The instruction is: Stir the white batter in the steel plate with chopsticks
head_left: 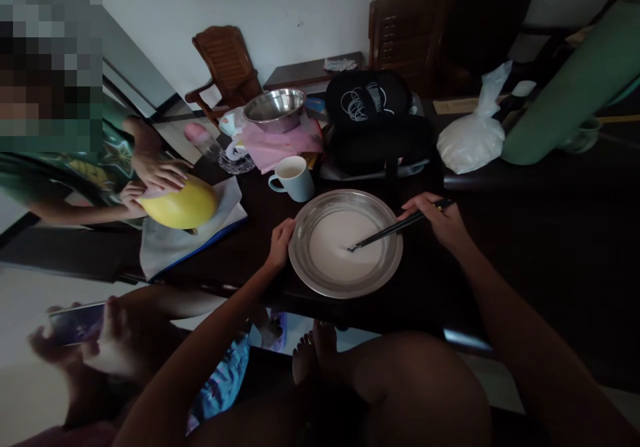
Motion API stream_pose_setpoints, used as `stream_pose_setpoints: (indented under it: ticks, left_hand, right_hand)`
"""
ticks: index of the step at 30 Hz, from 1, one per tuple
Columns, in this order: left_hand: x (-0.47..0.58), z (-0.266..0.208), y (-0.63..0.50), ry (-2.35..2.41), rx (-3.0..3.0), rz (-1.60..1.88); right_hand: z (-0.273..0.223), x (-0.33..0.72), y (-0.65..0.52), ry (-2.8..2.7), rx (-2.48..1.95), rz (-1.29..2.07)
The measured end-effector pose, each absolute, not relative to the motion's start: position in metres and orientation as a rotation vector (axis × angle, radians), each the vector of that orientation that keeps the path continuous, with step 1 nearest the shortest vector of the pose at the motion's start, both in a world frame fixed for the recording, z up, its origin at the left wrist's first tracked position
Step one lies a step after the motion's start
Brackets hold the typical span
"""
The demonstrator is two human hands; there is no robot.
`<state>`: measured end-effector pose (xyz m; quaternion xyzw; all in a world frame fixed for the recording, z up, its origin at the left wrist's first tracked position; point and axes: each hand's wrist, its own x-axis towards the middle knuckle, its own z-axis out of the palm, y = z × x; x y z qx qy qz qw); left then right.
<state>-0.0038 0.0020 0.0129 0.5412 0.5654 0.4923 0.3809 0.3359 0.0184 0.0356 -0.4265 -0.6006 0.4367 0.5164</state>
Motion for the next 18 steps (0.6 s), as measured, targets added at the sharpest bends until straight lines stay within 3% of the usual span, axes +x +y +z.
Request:
stream_pose_setpoints:
  ticks: [18]
  left_hand:
    - [-0.0061,0.0108,0.003,1.433,1.376,1.269]
  right_hand:
    - [0.0356,0.3348,0.0187,-1.503,-1.006,1.079]
